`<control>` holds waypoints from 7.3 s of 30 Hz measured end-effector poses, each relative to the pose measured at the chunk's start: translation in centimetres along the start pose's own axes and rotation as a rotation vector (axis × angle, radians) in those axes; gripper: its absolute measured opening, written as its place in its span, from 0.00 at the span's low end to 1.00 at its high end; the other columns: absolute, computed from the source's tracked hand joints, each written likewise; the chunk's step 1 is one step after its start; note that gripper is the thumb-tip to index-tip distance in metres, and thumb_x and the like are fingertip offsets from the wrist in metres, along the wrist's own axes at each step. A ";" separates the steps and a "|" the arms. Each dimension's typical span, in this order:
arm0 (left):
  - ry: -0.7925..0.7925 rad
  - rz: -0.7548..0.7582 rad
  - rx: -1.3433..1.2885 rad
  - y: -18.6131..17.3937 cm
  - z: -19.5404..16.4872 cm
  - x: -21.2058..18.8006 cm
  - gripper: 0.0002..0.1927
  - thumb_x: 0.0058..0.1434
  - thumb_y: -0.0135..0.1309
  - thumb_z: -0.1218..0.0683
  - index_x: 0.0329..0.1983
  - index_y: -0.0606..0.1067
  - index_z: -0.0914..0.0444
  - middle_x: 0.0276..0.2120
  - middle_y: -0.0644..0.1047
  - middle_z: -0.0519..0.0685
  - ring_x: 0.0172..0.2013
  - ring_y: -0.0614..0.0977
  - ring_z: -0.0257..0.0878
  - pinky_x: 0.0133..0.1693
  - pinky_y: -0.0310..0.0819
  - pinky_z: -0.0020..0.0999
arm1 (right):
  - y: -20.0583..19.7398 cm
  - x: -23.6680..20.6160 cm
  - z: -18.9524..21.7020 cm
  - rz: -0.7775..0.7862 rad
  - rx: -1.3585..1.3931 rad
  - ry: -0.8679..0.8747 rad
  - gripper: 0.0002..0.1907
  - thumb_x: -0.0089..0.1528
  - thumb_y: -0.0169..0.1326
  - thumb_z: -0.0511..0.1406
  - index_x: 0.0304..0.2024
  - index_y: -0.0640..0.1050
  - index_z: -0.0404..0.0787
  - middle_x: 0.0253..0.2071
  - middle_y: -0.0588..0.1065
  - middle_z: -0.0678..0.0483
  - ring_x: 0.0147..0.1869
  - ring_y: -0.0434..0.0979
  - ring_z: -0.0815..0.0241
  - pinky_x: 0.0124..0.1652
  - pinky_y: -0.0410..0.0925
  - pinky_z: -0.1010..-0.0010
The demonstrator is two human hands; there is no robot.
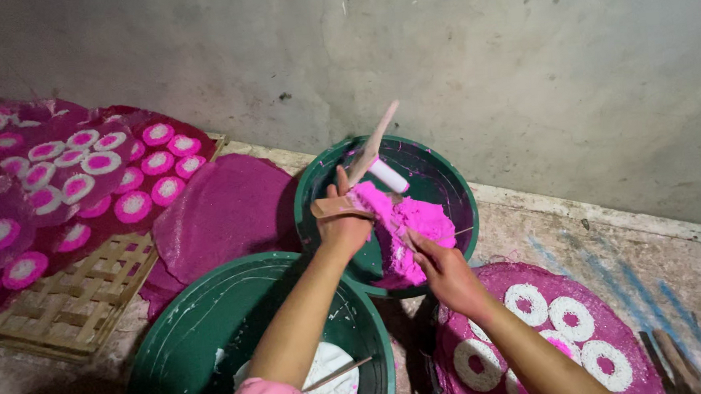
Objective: The person presses pink paste from a green basin into a wooden hand mold, then ejects the molded ring piece onto a pink disc alongside similar white and pink rings. They repeat the cycle, occasionally adding white material to the mold and arranging finished rings on the discs.
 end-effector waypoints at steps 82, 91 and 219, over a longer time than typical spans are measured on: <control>-0.148 -0.238 -0.445 -2.3 7.7 -3.3 0.50 0.53 0.65 0.49 0.74 0.56 0.69 0.60 0.69 0.63 0.55 0.76 0.56 0.56 0.69 0.47 | 0.5 1.1 6.0 0.244 0.030 -0.018 0.22 0.66 0.50 0.33 0.63 0.74 0.40 0.51 0.82 0.43 0.53 0.80 0.54 0.53 0.71 0.64; -0.079 -0.415 -0.567 -1.8 10.3 -5.4 0.40 0.60 0.66 0.54 0.71 0.62 0.72 0.56 0.76 0.65 0.56 0.78 0.56 0.56 0.71 0.45 | 4.2 8.8 4.1 0.392 -0.878 0.081 0.15 0.61 0.49 0.36 0.48 0.80 0.41 0.44 0.79 0.39 0.47 0.81 0.39 0.45 0.73 0.50; -0.113 0.456 -2.898 12.7 -14.9 -15.1 0.11 0.66 0.45 0.46 0.42 0.67 0.57 0.35 0.69 0.43 0.40 0.73 0.38 0.57 0.69 0.41 | -15.0 -23.5 -9.0 0.643 0.140 0.728 0.44 0.66 0.33 0.62 0.44 0.83 0.32 0.34 0.83 0.49 0.37 0.80 0.62 0.40 0.73 0.68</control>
Point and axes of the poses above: each hand's wrist, its own x-axis towards the middle knuckle, its own y-axis out of the palm, z = x × y, the point moved 2 cm from there along x, towards the middle knuckle
